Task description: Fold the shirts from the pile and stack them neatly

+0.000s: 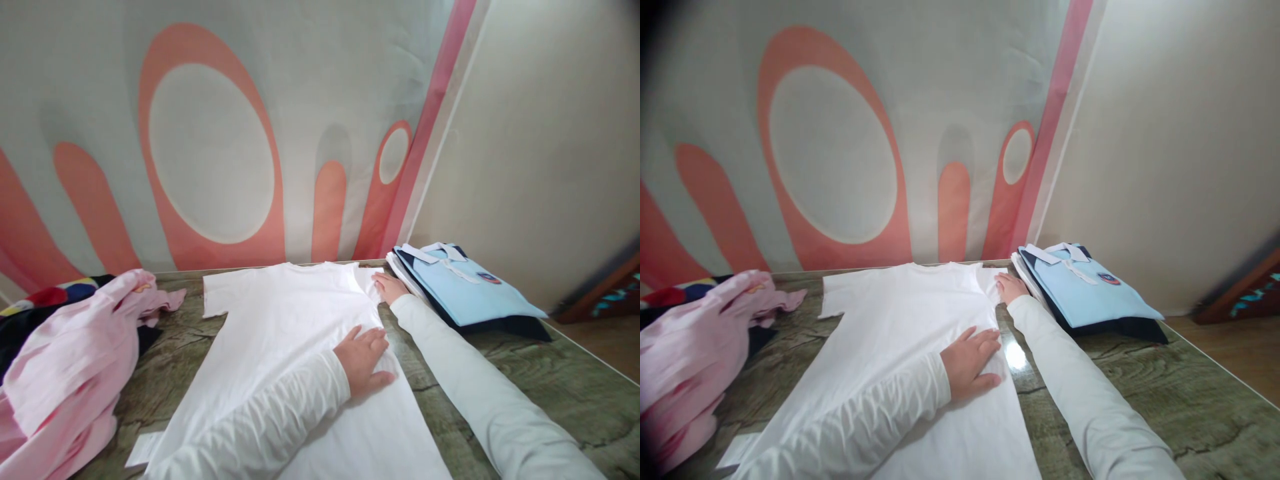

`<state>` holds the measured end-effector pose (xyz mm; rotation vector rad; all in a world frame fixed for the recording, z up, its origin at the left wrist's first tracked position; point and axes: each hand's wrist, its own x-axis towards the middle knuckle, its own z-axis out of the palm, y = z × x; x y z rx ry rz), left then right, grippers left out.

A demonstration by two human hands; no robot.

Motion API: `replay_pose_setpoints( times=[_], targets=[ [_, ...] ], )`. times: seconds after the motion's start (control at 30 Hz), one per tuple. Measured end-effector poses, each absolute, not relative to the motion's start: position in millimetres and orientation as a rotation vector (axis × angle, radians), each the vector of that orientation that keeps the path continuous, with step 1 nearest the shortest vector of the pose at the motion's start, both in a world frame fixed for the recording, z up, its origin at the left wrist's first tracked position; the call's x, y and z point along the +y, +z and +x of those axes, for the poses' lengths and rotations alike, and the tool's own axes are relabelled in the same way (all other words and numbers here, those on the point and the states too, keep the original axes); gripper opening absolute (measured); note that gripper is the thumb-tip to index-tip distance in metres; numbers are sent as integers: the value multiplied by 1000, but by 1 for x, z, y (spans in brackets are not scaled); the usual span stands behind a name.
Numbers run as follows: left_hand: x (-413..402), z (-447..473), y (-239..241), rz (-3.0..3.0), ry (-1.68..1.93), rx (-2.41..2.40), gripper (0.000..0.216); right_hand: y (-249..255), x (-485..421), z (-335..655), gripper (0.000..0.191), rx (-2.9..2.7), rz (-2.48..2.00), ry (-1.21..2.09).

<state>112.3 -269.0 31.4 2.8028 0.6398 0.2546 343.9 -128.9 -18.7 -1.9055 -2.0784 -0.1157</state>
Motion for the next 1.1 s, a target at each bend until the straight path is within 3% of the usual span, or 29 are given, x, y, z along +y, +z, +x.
replay_pose_setpoints(
  times=[0.43,0.57,0.7,1.1],
  targets=[
    [-261,108,35,2849,197,548,63,-6,-129,314,37,-2280,-1701,-31],
    [-227,90,47,2841,183,816,54,-14,-132,308,40,-2262,-1736,-32],
    [-178,70,51,2707,-49,1222,54,-17,-130,310,41,-2255,-1774,-23],
    [-92,100,20,2751,37,1403,58,-21,-134,313,43,-2253,-1840,-31]
  ],
)
